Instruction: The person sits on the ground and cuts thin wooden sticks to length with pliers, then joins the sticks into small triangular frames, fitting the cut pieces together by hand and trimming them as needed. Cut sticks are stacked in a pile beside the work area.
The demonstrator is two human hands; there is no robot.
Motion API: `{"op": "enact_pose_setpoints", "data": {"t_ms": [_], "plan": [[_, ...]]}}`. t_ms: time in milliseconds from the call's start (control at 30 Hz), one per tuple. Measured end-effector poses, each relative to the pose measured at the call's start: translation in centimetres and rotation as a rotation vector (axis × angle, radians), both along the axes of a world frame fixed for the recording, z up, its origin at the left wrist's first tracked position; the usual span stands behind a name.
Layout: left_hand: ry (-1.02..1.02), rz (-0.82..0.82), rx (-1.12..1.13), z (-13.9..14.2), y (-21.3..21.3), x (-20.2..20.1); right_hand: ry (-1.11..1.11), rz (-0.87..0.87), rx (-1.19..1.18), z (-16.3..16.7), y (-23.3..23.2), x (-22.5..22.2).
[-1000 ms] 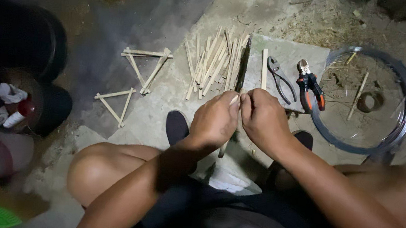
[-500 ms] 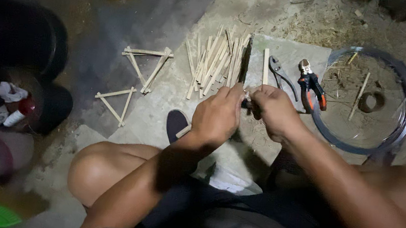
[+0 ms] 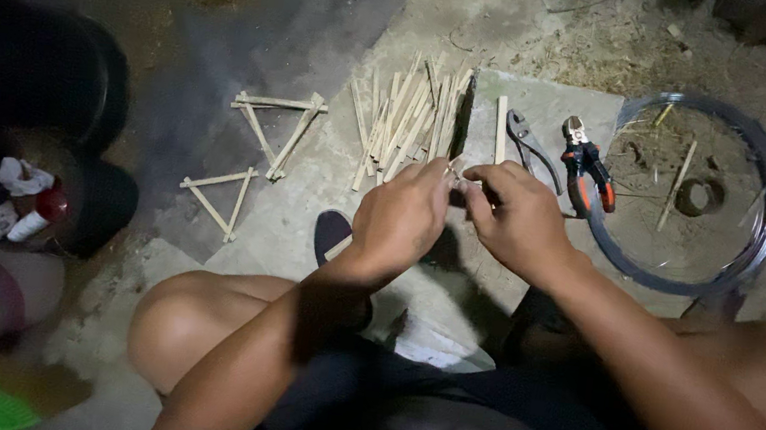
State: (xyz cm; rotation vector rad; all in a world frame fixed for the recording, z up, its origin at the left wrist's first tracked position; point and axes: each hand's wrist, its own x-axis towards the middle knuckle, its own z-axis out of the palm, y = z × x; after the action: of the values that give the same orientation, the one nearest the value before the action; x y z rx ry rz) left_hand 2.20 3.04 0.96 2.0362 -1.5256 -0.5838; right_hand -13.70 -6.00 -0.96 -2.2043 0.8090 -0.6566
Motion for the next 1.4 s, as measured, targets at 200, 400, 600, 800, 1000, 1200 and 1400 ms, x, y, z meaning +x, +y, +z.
{"op": "enact_pose_setpoints", "data": {"t_ms": [200,400,600,800,1000,1200,1400], "plan": [[-0.046,-0.029,0.058,0.6,-0.1,-0.3,0.082,0.061,-0.096,-1.5,-0.5,0.0],[-0.072,-0.047,-0.008,0.5,0.4,-0.7,0.09,0.033,0.714,-2.1,-2.7,0.3],[0.028,0.082,-0.024,-1.1,-0.6,0.3,-0.053,-0.02,-0.176,0.7,-2.9,-0.8],[0.097,0.135,-0.021,-1.8,-0.6,2.9,0.272,-0.136,0.022,-1.0,-6.6,-5.7],[0.32,0.088,0.138,-1.7,-0.9,3.0,0.641,-0.167,0.039,-10.7,-7.0,-7.2],[0.478,-0.04,0.151,-1.7,-0.9,2.2,0.736,-0.076,-0.192,-16.5,-7.1,-7.2],[0.605,0.014,0.182,-1.1,-0.7,2.1,0.844,-0.14,-0.247,-18.1,-8.5,-5.5]]}}
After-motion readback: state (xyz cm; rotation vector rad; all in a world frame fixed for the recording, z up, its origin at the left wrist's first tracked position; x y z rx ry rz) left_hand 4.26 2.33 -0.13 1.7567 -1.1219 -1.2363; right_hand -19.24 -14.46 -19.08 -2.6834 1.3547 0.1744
